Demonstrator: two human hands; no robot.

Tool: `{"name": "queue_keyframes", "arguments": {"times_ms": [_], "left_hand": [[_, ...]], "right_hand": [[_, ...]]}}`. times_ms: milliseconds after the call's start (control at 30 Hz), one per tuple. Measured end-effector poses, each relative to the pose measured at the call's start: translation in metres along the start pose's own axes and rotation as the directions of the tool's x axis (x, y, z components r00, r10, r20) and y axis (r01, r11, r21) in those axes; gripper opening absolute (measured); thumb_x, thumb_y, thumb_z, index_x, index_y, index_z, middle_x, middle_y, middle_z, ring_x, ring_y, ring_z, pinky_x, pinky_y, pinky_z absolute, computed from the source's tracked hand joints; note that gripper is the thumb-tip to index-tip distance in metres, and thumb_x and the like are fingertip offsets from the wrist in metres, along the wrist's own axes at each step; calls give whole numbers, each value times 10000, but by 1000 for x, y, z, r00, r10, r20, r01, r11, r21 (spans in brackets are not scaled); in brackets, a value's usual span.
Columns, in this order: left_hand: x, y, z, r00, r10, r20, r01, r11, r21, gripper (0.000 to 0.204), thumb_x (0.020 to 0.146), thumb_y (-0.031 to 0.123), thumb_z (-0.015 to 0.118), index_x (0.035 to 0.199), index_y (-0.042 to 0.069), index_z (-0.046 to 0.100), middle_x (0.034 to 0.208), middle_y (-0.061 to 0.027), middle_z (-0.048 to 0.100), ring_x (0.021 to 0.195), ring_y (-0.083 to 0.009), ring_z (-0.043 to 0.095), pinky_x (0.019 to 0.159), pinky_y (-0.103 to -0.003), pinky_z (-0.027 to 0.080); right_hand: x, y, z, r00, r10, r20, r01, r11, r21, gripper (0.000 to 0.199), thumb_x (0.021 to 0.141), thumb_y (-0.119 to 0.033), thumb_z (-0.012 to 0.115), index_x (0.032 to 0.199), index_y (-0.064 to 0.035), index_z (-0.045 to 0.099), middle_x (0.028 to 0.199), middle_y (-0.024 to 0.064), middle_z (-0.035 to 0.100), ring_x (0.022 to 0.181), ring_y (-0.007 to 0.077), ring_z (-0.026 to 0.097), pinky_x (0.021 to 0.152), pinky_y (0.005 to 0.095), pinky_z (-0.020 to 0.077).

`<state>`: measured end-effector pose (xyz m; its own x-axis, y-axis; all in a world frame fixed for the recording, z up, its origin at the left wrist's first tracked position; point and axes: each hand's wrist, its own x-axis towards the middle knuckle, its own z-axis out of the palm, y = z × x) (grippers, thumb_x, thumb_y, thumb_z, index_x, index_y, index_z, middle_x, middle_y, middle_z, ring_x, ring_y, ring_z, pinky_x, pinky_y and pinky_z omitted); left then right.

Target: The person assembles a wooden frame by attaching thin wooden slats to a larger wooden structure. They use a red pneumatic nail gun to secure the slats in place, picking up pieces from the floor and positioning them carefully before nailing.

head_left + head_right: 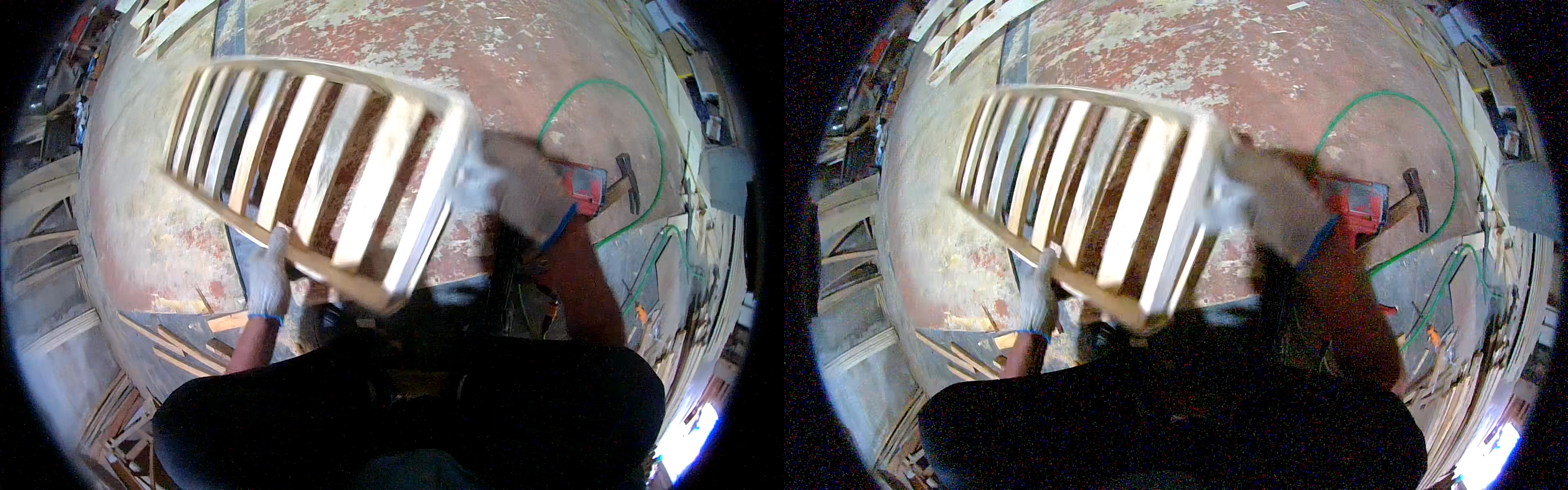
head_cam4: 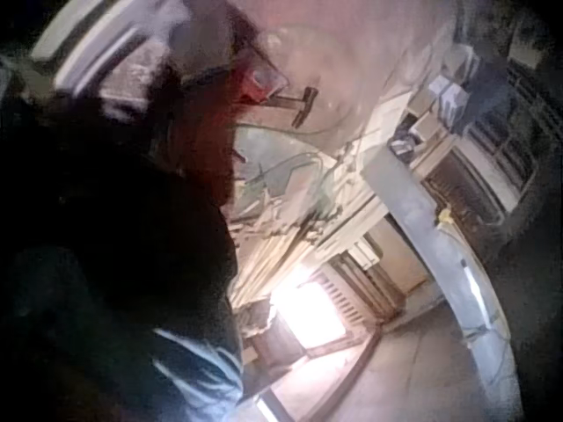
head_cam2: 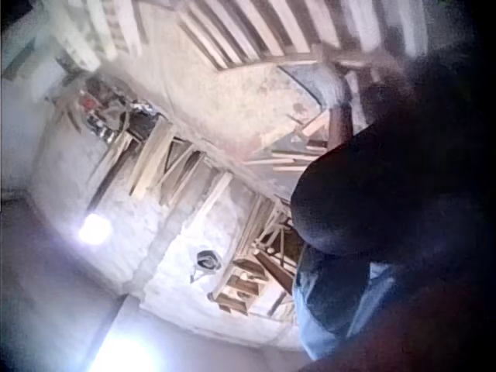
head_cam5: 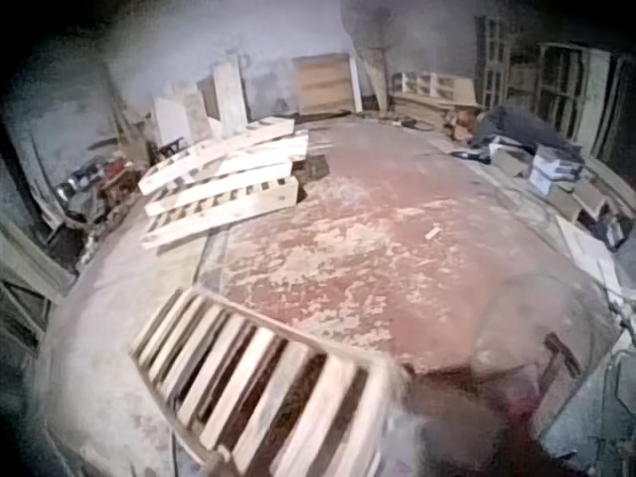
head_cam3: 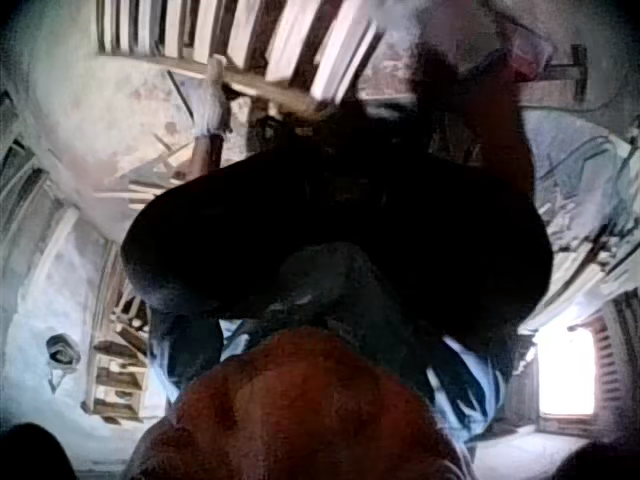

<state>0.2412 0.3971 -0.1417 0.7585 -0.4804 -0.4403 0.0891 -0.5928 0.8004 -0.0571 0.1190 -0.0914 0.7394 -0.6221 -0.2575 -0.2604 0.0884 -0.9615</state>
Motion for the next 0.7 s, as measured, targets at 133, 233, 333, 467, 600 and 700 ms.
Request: {"name": "queue_keyframes", "arguments": {"times_ms": [133, 233, 333, 467, 600, 700], "left_hand": [[-26, 33, -1, 948, 153, 280, -232, 934, 273, 569, 1048, 415, 534, 1385, -43, 558, 1294, -264, 628, 1220, -331, 599, 1057, -413, 466], [-10, 56, -18, 713, 636, 296, -659, 462, 593, 529, 1011, 365, 601, 1367, -22, 545, 1289, -242, 597, 1233, -359, 584, 1043, -464, 479], [26, 58, -39, 711, 544, 445, -653, 278, 704, 475, 971, 318, 641, 1343, 29, 578, 1272, -224, 614, 1184, -400, 591, 982, -483, 498], [59, 29, -53, 775, 368, 514, -610, 219, 762, 442, 920, 260, 679, 1323, 93, 607, 1174, -172, 679, 1099, -387, 631, 915, -478, 512], [68, 18, -56, 762, 405, 505, -602, 159, 782, 362, 896, 234, 700, 1240, 129, 650, 1084, -125, 717, 991, -347, 681, 851, -463, 535], [56, 22, -53, 773, 357, 524, -600, 145, 787, 301, 900, 234, 697, 1182, 134, 662, 1014, -122, 720, 871, -350, 701, 757, -458, 557]], "right_hand": [[23, -30, -65, 986, -71, -152, 141, 842, 522, 412, 1009, -277, 602, 1279, 31, 564, 1206, 162, 658, 1065, 256, 673, 899, 352, 557], [1, -17, -79, 924, 86, -373, -43, 991, 124, 370, 1015, -269, 593, 1269, -1, 597, 1167, 125, 673, 1032, 227, 684, 886, 351, 562], [-47, 19, -72, 812, 140, -567, -322, 917, -235, 303, 1008, -223, 604, 1215, -4, 635, 1107, 99, 692, 1017, 210, 682, 873, 335, 551], [-115, 68, -45, 733, 74, -676, -505, 725, -468, 293, 970, -159, 654, 1210, 8, 633, 1073, 106, 697, 1005, 188, 676, 870, 326, 534], [-130, 87, -31, 681, -3, -732, -509, 717, -477, 409, 894, -244, 720, 1228, -24, 634, 1073, 171, 696, 1007, 352, 669, 915, 418, 525], [-117, 83, -32, 688, -105, -719, -534, 598, -598, 452, 884, -290, 724, 1241, -28, 632, 1132, 184, 693, 1067, 389, 658, 944, 454, 519]]}}
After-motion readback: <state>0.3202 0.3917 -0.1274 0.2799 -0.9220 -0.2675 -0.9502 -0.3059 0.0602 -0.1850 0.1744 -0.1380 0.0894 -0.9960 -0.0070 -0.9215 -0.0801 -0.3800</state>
